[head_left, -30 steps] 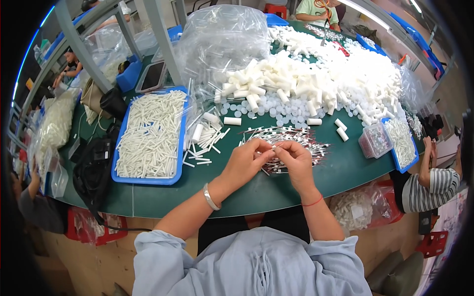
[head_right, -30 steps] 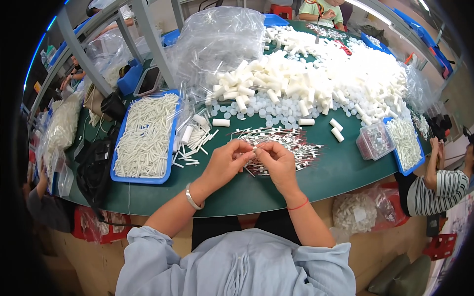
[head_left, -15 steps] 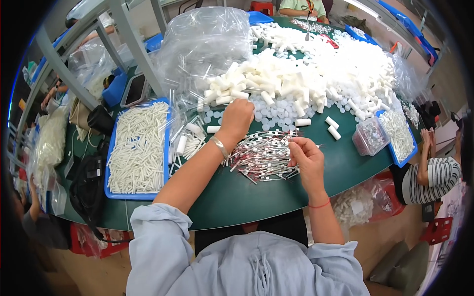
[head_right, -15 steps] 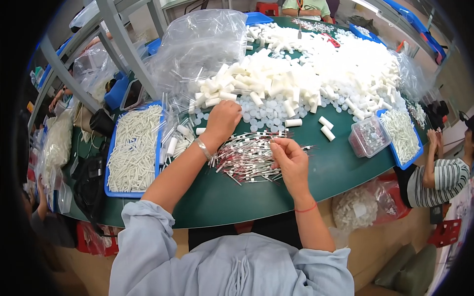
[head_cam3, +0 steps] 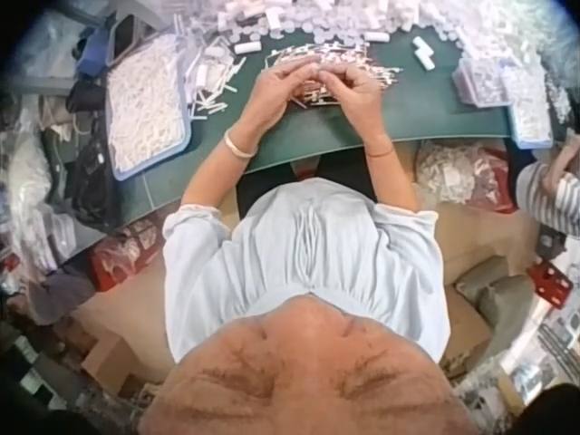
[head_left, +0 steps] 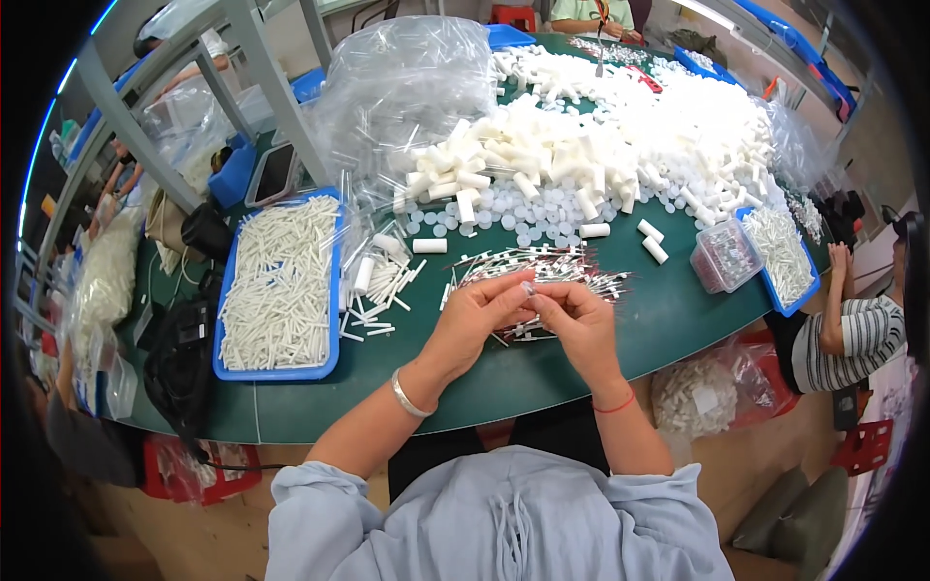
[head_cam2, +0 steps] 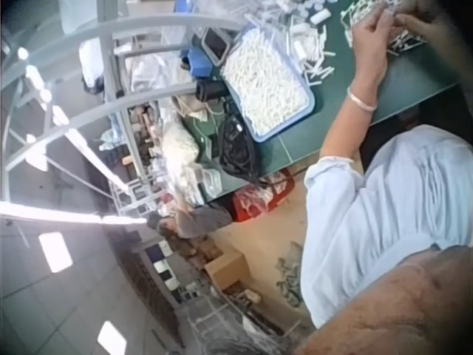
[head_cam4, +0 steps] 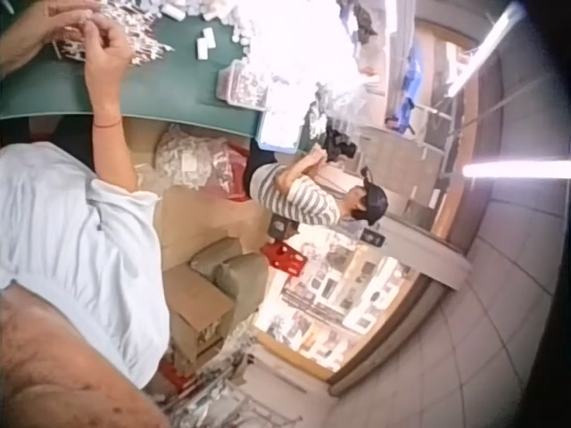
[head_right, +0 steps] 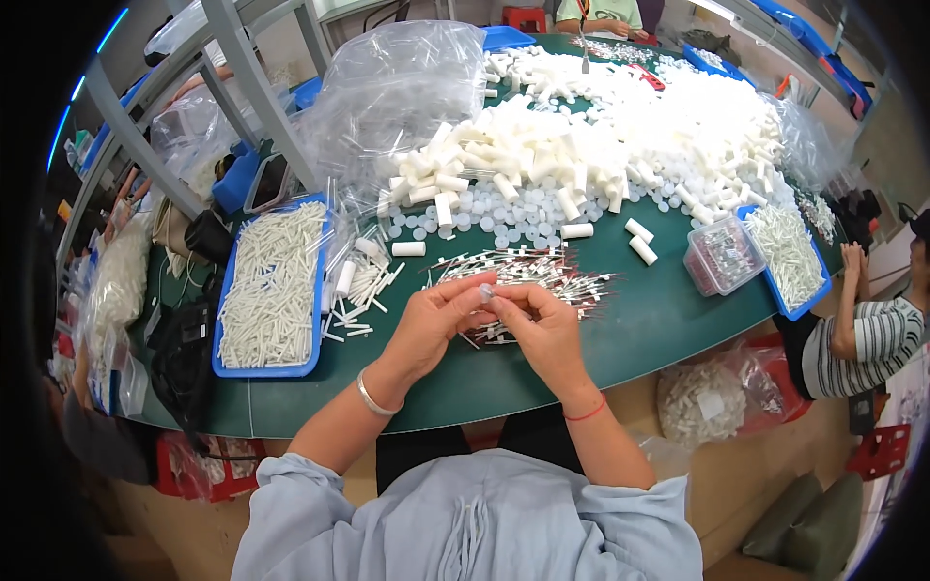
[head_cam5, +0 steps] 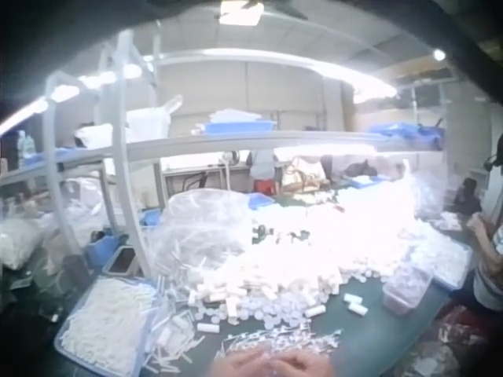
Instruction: The person assembles small electronic or toy components by manually inserting metal pins into small white plastic tubes, taking parts from plastic trays at a factory workbench.
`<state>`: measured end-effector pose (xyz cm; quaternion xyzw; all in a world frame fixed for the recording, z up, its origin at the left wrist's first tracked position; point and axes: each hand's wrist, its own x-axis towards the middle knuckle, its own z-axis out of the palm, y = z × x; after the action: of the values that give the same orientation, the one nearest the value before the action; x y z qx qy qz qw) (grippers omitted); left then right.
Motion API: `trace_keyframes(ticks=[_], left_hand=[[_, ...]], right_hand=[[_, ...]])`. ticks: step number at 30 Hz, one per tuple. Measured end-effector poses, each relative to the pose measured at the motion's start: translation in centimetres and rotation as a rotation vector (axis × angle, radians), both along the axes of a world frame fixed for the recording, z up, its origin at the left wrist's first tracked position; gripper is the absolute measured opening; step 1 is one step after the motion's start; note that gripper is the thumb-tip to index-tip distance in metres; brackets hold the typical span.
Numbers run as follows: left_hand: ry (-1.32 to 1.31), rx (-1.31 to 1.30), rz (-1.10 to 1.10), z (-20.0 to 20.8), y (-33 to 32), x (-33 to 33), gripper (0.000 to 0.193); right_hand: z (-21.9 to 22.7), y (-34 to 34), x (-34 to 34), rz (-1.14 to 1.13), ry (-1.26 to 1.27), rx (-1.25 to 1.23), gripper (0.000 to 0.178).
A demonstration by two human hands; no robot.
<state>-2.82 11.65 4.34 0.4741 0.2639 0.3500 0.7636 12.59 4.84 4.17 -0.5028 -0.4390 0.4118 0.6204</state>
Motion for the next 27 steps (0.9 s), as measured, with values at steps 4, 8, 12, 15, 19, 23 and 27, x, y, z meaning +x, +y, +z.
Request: trace_keyframes(ticks=[4, 8, 12, 15, 19, 23, 27], left_hand=[[-0.074, -0.061, 0.024, -1.3, -0.7, -0.5, 0.036], [-0.127, -0.176, 0.045, -1.4, -0.4, -1.2, 0.035], [-0.158, -0.195, 0.037, -2.0, -0.3, -1.4, 0.036], [-0.176, -0.209, 0.014, -2.2, -0.4, -1.5, 0.038], [-0.184, -0.194, -0.02, -2.5, -0.4, -1.7, 0.038], [-0.099, -0.131, -0.025, -2.3, -0.5, -1.8, 0.036], [-0.055, -0.069, 0.029, -2.2, -0.7, -1.5, 0.036]], right_hand=[[0.4, -0.7, -0.8, -0.033, -0.05, 0.063, 0.014], [0.1, -1.5, -0.5, -0.073, -0.135, 0.057, 0.014], [0.2, -1.8, -0.2, -0.053, -0.182, -0.016, 0.014], [0.3, -1.8, 0.0, -0.043, -0.164, -0.069, 0.015], [0.0, -1.7, 0.6, -0.031, -0.134, -0.133, 0.016], [0.2, -1.7, 0.7, -0.045, -0.126, -0.146, 0.014], [0.3, -1.9, 0.8, -0.069, -0.245, -0.088, 0.013]])
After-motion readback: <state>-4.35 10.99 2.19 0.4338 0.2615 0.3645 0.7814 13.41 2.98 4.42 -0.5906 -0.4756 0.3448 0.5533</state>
